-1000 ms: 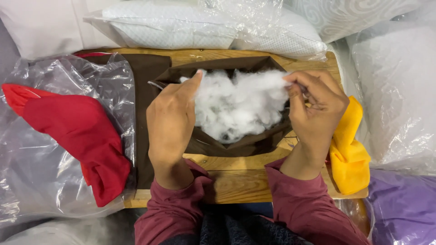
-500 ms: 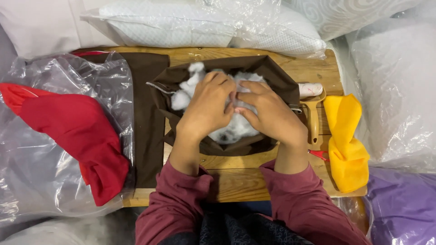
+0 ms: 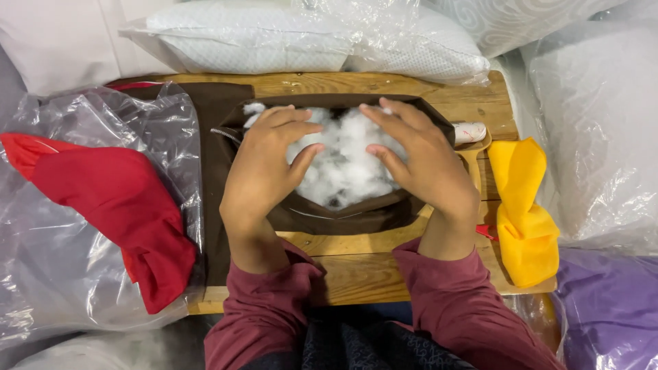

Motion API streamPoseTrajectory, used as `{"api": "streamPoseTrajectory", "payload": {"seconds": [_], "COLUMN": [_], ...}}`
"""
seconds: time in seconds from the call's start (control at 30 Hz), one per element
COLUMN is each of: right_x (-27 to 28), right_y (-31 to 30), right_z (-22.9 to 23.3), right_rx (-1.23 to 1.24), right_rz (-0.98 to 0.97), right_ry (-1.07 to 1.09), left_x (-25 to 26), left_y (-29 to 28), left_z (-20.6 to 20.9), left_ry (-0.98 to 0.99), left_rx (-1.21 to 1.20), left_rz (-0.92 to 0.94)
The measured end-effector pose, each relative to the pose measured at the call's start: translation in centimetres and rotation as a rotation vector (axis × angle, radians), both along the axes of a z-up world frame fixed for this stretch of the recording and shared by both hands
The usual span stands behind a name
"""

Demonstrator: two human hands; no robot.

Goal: Stuffing a brown fabric pillowcase with white fiberfill material.

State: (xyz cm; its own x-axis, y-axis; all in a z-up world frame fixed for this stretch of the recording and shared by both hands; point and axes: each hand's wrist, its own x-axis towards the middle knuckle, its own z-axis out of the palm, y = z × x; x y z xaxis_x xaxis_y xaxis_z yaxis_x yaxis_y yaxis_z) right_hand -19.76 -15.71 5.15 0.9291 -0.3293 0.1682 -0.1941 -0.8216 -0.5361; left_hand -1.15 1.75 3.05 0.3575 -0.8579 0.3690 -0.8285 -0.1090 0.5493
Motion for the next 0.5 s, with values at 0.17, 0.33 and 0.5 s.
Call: {"api": "streamPoseTrajectory", "payload": {"seconds": [0.17,0.33,0.5], "right_x": [-3.8,-6.9,-6.4], "right_y": [-1.1,-5.3,-4.7], "right_z": [0.7,-4.3,-6.2], "right_rx": [-0.173,-0.040,0.433], "right_rz": [-0.185,-0.465,-0.549], "right_ry": [-0.624,-0.467,-0.012], "left_x": [-1.3,2.7,2.9], "left_y": [3.3,4.1,3.7], "left_z": [2.6,-4.9,-7.1], "left_ry": [-0.060,0.205,1.018], "left_rx": [-0.409,-0.428,-0.106], "left_rz": [0.135,0.592,0.554]}}
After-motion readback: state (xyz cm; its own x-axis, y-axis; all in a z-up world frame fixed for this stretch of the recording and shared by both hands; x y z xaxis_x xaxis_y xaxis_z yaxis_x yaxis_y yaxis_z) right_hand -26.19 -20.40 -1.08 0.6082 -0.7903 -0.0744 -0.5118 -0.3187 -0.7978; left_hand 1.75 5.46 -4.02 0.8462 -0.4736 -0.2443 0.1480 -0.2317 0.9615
